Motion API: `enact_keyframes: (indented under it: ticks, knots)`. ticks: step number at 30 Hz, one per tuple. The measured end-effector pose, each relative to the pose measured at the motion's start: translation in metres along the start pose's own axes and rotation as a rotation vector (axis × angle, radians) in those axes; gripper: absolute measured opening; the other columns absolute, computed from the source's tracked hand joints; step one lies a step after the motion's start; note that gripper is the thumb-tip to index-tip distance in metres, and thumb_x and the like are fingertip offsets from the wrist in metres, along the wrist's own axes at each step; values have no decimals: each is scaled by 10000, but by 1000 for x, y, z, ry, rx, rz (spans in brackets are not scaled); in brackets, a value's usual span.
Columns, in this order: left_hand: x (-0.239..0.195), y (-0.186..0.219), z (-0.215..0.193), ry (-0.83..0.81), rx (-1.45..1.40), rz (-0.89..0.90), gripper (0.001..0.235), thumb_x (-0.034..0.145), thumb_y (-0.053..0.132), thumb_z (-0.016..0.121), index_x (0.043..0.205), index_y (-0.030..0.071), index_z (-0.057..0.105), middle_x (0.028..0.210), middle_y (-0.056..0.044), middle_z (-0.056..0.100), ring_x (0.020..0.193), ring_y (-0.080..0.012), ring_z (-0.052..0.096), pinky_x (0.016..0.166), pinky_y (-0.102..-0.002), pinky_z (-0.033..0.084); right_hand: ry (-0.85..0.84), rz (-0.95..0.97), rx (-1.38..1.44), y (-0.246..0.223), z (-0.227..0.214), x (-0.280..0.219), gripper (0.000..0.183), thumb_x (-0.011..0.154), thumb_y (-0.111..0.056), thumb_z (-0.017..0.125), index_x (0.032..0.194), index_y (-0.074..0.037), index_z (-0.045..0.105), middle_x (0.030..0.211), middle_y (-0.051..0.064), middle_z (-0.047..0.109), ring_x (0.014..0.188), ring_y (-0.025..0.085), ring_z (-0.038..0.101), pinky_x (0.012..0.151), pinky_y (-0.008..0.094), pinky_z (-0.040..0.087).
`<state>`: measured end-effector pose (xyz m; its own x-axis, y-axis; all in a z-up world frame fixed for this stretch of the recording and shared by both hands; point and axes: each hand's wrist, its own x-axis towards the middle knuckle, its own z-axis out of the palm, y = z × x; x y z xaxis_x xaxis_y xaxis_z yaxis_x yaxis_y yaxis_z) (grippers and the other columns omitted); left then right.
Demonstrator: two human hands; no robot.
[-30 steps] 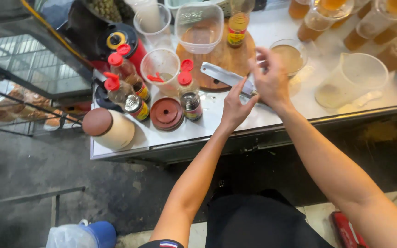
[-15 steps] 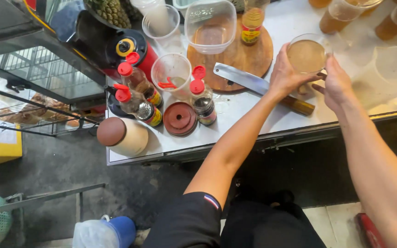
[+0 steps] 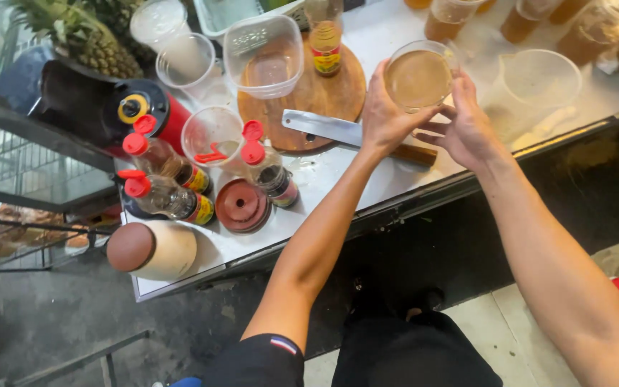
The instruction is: Prepare a banh mi sandwich by filling bread with ingredients, adding sauce, and toasting.
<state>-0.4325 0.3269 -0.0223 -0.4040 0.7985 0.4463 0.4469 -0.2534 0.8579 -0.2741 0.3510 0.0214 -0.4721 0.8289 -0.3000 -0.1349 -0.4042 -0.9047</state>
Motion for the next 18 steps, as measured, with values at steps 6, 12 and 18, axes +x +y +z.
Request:
enact_keyframes:
  ticks: [6,12,18]
  knots:
    - [-14,59,-21,-108,-59,51,1170,625,397,959,1511,-58,346,1412,-214,579,1308,-309,614,1095,-384,519,13,-80,123,3,-17,-38,576,1005,-587,535,1482,-319,353,1278,94,560,1085,317,621,938,419,544]
    - [-50,110,-16,-216,-95,33,1184,608,375,970,1508,-59,335,1386,-195,605,1292,-289,637,1086,-370,535,-38,2,246,-4,-48,-108,554,976,-539,615,1393,-186,523,1193,138,639,1028,260,647,941,389,527]
    - [-123,157,29,-336,-204,95,1196,601,355,969,1522,-56,327,1417,-196,592,1317,-290,616,1106,-365,515,-16,-56,286,4,-110,-207,574,999,-531,616,1400,-124,572,1154,116,652,1072,212,646,1000,394,512]
